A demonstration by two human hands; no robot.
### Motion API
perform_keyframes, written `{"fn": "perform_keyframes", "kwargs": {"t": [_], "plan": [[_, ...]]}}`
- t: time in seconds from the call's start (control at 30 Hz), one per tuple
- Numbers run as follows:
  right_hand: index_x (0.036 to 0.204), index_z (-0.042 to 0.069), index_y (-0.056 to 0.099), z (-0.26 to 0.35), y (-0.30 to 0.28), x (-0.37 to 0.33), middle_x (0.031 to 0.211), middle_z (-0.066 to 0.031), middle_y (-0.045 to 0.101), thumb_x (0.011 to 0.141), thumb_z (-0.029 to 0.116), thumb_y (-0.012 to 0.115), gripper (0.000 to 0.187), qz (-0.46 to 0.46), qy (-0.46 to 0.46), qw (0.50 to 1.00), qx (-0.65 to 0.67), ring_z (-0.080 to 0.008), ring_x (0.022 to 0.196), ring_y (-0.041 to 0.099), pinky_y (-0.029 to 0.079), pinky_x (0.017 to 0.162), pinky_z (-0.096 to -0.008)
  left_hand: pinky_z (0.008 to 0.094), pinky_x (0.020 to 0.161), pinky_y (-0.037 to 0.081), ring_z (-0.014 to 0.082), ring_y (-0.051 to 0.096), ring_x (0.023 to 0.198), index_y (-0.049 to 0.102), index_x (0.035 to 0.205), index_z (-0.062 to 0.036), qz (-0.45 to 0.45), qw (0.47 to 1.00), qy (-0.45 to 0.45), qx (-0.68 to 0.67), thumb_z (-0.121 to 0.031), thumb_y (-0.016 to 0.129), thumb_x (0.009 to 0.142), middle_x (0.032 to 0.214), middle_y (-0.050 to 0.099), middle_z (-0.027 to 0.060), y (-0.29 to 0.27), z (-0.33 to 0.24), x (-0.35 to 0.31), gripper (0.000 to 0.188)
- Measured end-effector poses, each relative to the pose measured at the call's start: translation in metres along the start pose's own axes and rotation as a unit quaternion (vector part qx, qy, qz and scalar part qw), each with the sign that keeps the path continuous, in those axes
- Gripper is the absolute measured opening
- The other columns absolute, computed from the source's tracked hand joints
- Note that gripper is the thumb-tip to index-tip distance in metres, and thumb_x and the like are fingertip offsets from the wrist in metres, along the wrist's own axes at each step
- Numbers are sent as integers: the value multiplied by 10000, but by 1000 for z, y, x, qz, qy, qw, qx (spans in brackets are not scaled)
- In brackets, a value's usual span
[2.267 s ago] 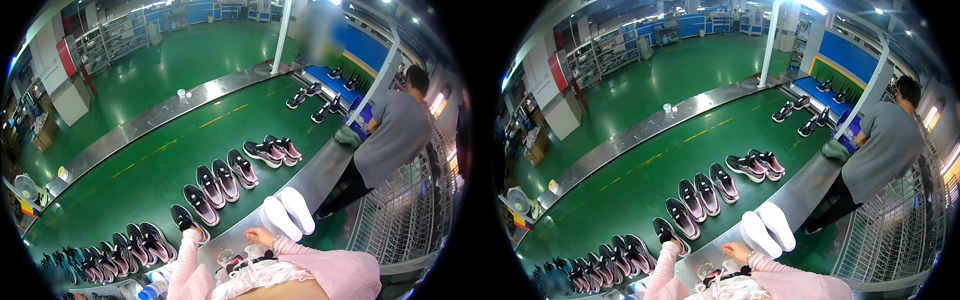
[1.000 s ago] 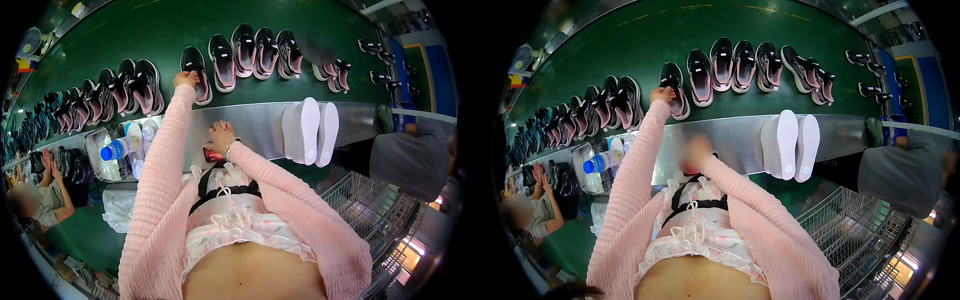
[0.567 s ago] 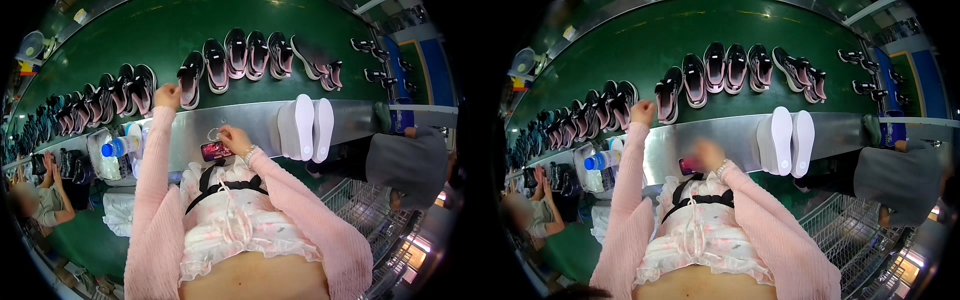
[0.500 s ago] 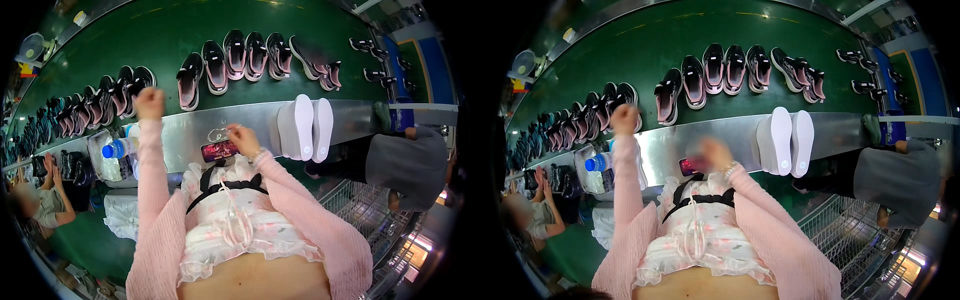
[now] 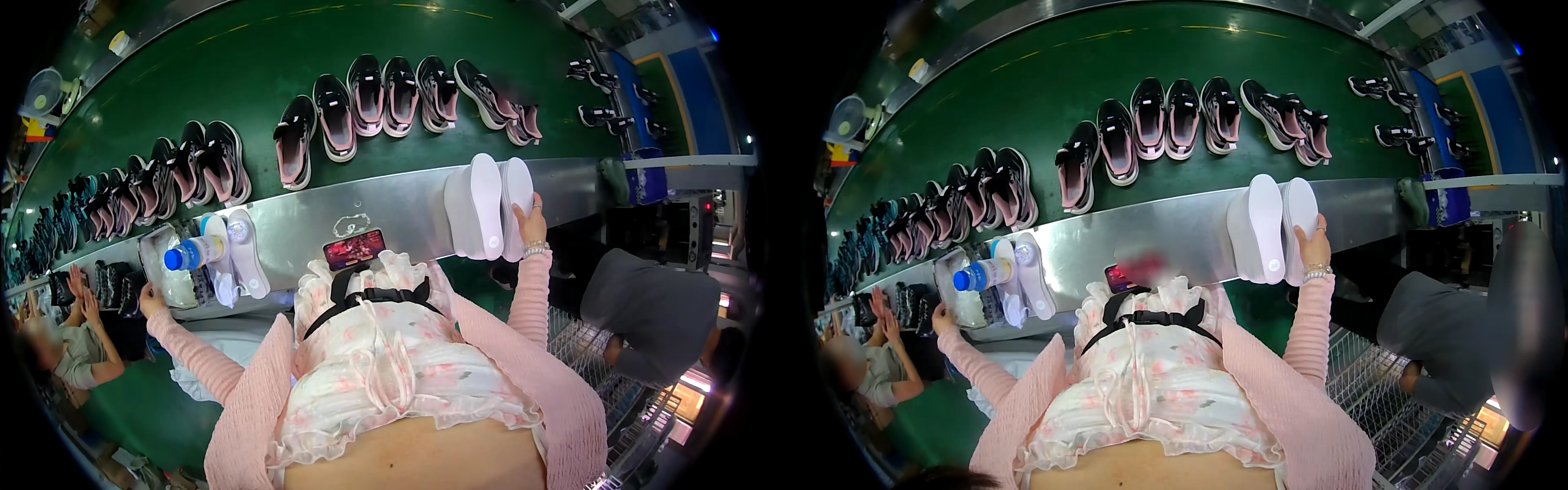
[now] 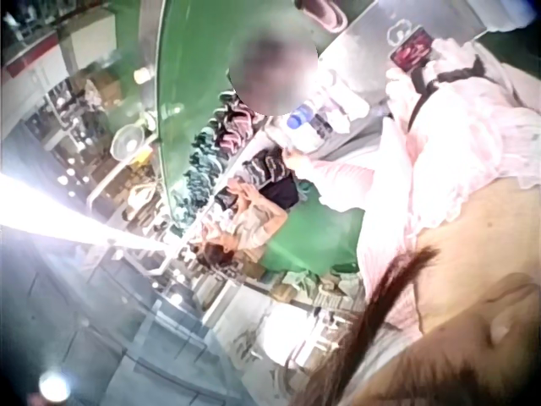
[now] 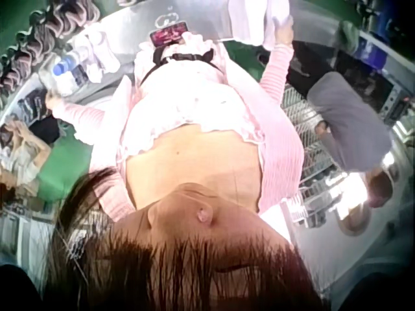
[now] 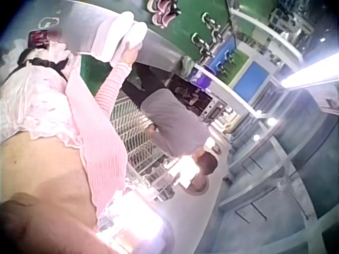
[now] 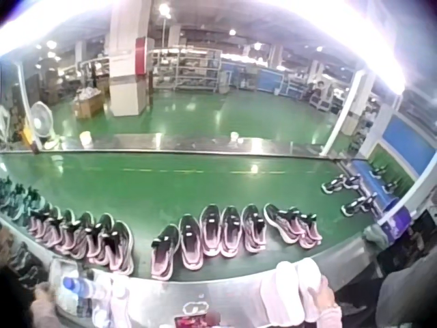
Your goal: The person matches white shoe insoles to the corresponding black and pink sneakers on a conveyor belt. The person picks up pairs of insoles, aligns them with the shoes moving on the belt, and places the insoles into or near the shoes.
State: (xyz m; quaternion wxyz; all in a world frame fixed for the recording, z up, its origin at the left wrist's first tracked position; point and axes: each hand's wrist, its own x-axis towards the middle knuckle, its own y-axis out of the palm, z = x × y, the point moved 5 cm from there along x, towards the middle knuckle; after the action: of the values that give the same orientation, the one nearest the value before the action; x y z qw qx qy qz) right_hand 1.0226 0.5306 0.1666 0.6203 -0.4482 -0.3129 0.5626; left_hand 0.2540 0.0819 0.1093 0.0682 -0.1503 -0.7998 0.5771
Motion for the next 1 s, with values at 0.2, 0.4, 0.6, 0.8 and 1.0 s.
{"fn": "perform_keyframes", "kwargs": {"t": [0.2, 0.4, 0.6, 0.8, 1.0], "plan": [[1276, 98, 48, 4, -8, -9, 901, -273, 529, 597, 288, 673, 941, 87, -13, 991, -104, -397, 827, 525, 417, 730, -392, 250, 646, 421, 151, 534, 726, 567, 898, 0, -299, 898, 161, -279, -40, 474, 769, 853, 569, 96, -95, -250, -102, 164], [1236, 115, 198, 26, -51, -20, 742, -225, 560, 670, 296, 616, 726, -100, 6, 978, -181, -387, 683, 538, 421, 611, -423, 321, 601, 429, 227, 536, 637, 453, 1109, -110, 219, 887, 360, -187, -104, 552, 711, 728, 556, 107, 77, -445, -163, 411], [1044, 111, 419, 115, 2, -24, 528, 29, 439, 745, 173, 556, 335, 194, -8, 935, 295, -45, 446, 369, 298, 388, -219, 386, 686, 428, 316, 534, 783, 540, 892, -62, 269, 857, 438, -38, -262, 529, 737, 875, 538, 155, 208, -471, -160, 253], [909, 34, 532, 197, 111, -38, 620, -28, 543, 763, 195, 537, 217, 451, -18, 810, 374, -76, 486, 486, 353, 419, -200, 347, 596, 417, 261, 543, 642, 547, 819, -32, 383, 822, 388, -163, -250, 575, 698, 676, 545, 133, 201, -471, -191, 251], [869, 25, 559, 256, 149, -10, 681, -62, 579, 769, 246, 501, 249, 582, -17, 744, 328, -94, 580, 532, 383, 499, -184, 322, 856, 332, 271, 448, 982, 409, 1089, 17, 52, 874, 352, -331, -164, 575, 708, 1040, 470, 166, 202, -472, -135, 453]]}}
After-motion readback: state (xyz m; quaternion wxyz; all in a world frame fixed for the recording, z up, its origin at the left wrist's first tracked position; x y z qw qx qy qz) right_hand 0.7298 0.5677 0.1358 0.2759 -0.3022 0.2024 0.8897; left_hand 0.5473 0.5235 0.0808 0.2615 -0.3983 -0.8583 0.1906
